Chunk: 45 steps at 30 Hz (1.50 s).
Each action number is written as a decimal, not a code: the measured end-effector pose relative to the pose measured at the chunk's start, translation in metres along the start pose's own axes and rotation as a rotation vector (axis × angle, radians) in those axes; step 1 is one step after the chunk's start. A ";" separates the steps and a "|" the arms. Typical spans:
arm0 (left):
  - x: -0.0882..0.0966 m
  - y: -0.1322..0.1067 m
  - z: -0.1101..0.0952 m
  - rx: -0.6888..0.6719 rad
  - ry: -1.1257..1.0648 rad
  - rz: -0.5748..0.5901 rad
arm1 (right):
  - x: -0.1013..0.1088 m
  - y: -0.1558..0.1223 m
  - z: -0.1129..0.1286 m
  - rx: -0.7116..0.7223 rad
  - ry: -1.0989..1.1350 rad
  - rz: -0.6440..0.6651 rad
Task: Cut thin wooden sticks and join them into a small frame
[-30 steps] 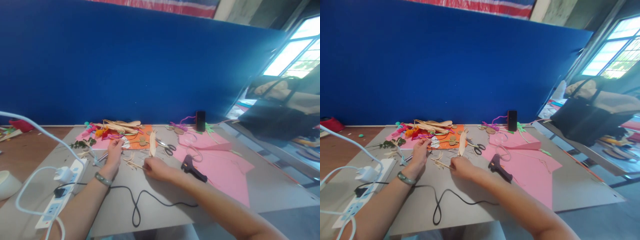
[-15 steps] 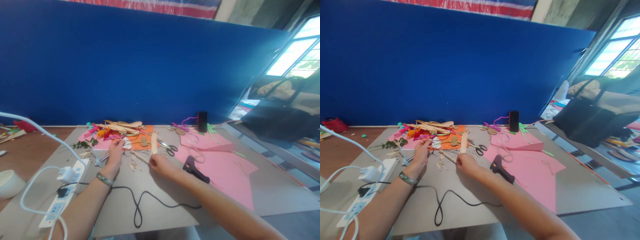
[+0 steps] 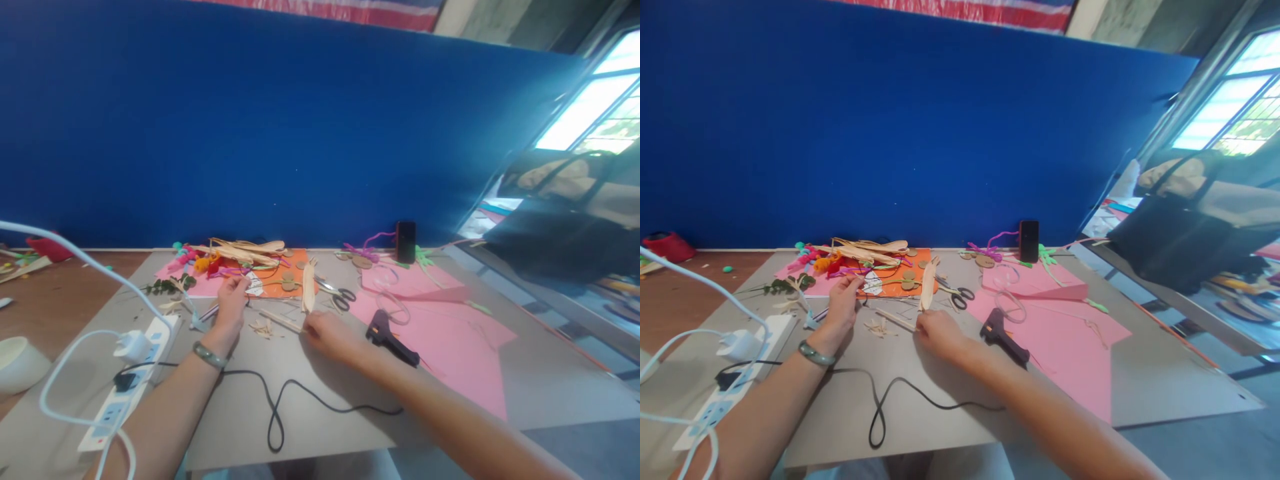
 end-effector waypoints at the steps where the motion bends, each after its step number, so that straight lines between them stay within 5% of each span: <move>1: 0.000 0.000 0.000 0.001 0.001 -0.001 | 0.001 0.000 -0.001 -0.013 -0.007 -0.001; 31: 0.000 -0.001 0.005 0.010 0.039 0.011 | -0.015 -0.017 0.018 0.046 -0.055 0.032; 45: -0.001 -0.001 0.008 0.008 0.023 0.033 | 0.001 -0.009 -0.009 -0.046 -0.052 -0.055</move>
Point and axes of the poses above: each hand's wrist, its own y-axis towards the middle knuckle, its own x-axis out of the back of the hand, z = x × y, the point moved 7 cm from there along y, towards the middle knuckle, and after that the axes turned 3 degrees about y, right-handed, at the moved point
